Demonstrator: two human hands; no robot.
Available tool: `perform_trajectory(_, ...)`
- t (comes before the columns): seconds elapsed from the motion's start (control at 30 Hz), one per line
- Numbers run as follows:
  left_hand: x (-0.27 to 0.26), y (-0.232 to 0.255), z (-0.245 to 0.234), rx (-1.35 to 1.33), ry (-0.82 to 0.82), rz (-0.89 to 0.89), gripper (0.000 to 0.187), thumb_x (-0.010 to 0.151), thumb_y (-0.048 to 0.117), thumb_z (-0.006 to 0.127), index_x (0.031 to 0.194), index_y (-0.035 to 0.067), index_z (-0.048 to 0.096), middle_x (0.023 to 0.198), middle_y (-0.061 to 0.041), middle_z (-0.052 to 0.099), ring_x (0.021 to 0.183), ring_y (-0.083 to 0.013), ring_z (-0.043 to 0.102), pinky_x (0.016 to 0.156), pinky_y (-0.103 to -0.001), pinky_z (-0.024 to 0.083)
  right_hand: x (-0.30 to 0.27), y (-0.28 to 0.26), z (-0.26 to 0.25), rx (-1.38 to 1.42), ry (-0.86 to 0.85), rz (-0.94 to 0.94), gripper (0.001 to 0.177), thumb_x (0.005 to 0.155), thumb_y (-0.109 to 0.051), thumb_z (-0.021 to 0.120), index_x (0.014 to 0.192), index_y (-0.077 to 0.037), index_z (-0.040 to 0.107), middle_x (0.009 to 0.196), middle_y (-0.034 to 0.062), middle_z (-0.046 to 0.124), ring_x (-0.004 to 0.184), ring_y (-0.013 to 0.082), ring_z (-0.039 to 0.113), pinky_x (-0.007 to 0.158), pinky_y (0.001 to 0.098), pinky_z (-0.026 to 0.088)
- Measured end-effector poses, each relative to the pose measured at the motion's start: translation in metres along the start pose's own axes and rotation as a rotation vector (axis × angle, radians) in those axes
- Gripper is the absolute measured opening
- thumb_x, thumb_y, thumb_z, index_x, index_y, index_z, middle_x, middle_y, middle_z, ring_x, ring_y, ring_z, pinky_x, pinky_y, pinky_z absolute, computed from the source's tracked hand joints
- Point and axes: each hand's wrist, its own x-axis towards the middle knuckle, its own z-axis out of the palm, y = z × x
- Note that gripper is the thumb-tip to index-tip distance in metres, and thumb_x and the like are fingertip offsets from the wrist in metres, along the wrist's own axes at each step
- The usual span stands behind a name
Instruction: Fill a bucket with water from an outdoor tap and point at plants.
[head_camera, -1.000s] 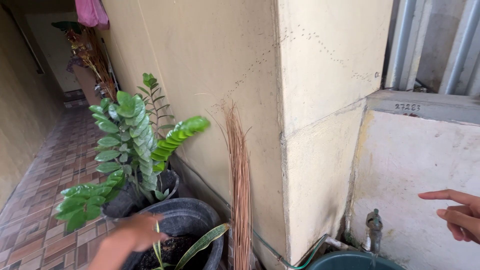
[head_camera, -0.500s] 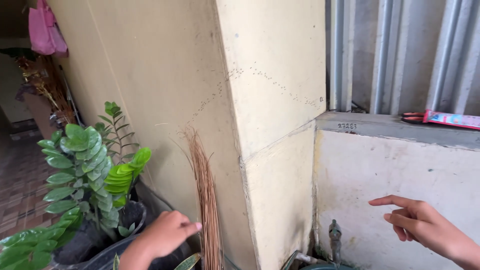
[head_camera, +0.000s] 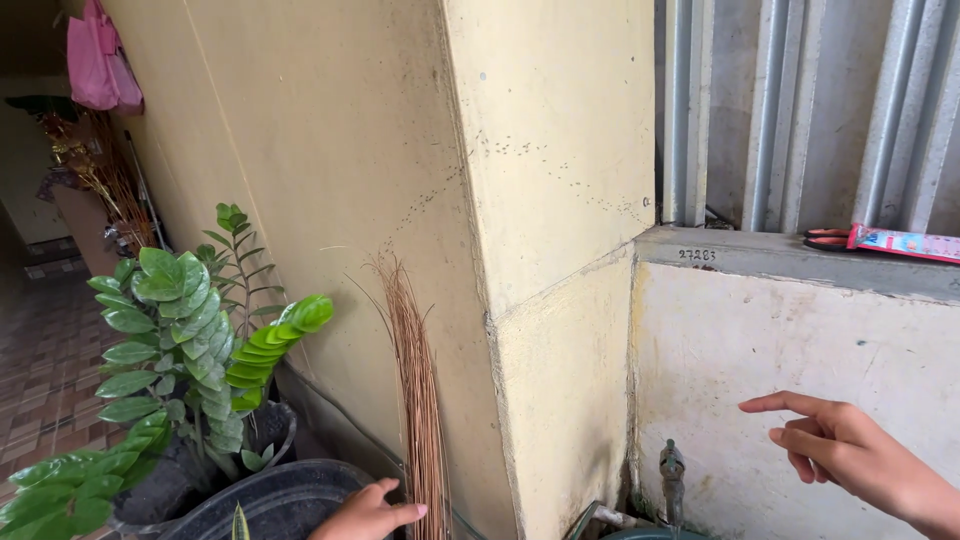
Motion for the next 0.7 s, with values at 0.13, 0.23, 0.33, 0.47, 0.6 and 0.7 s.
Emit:
perform_trajectory(0.13, 0.025, -0.017, 0.014, 0.033, 0.008, 0.054, 0.105, 0.081, 0.059, 0.078, 0.153, -0.006, 0.037, 0.141, -0.026, 0.062, 0.136, -0.0303, 0.059, 0.116, -0.034, 0.043, 0.006, 0.003, 0.0, -0.001, -0.002, 0.009, 0.034, 0.103, -0.02, 0.058, 0.138, -0.019, 0.063, 0.059, 0.0089, 0.044, 0.057, 0.0209, 0.042, 0.059, 0.0377, 0.041)
perform_trajectory(0.23, 0.018, -0.01, 0.02, -0.007, 0.029, 0.063, 0.106, 0.081, 0.057, 0.08, 0.155, -0.004, 0.034, 0.147, -0.024, 0.055, 0.141, -0.0291, 0.053, 0.118, -0.035, 0.041, 0.012, 0.007, 0.001, -0.015, -0.004, 0.017, 0.036, 0.104, -0.02, 0.058, 0.139, -0.018, 0.064, 0.058, 0.0092, 0.044, 0.056, 0.0213, 0.042, 0.059, 0.0382, 0.041)
perform_trajectory(0.33, 0.017, -0.009, 0.031, -0.075, -0.005, 0.016, 0.111, 0.077, 0.054, 0.079, 0.158, -0.002, 0.026, 0.146, -0.025, 0.059, 0.139, -0.0291, 0.058, 0.117, -0.034, 0.044, 0.015, 0.01, 0.003, -0.027, -0.007, 0.013, 0.037, 0.104, -0.019, 0.058, 0.14, -0.017, 0.067, 0.058, 0.0094, 0.045, 0.055, 0.0212, 0.043, 0.058, 0.0379, 0.041)
perform_trajectory(0.47, 0.047, -0.035, 0.059, -0.301, 0.009, 0.236, 0.112, 0.083, 0.037, 0.088, 0.153, -0.007, 0.012, 0.149, -0.028, 0.039, 0.14, -0.0304, 0.038, 0.117, -0.037, 0.033, 0.011, 0.008, 0.004, -0.015, 0.002, 0.024, 0.036, 0.104, -0.018, 0.059, 0.139, -0.018, 0.065, 0.058, 0.0094, 0.046, 0.055, 0.0208, 0.043, 0.056, 0.0373, 0.039)
perform_trajectory(0.6, 0.034, -0.02, 0.081, -0.678, 0.098, 0.242, 0.092, 0.072, 0.008, 0.088, 0.136, -0.001, 0.022, 0.124, -0.022, 0.054, 0.12, -0.0253, 0.061, 0.104, -0.037, 0.05, 0.001, -0.003, 0.005, -0.039, 0.018, 0.038, 0.037, 0.104, -0.017, 0.059, 0.14, -0.019, 0.067, 0.058, 0.0102, 0.048, 0.054, 0.0203, 0.042, 0.055, 0.0372, 0.037)
perform_trajectory(0.7, 0.024, -0.02, 0.093, -0.689, 0.189, 0.178, 0.087, 0.074, 0.003, 0.085, 0.132, -0.002, 0.021, 0.12, -0.02, 0.055, 0.115, -0.0252, 0.064, 0.101, -0.039, 0.053, 0.033, 0.035, 0.002, -0.047, 0.0, -0.002, 0.039, 0.104, -0.014, 0.057, 0.143, -0.016, 0.065, 0.059, 0.0104, 0.05, 0.054, 0.019, 0.044, 0.052, 0.0362, 0.04)
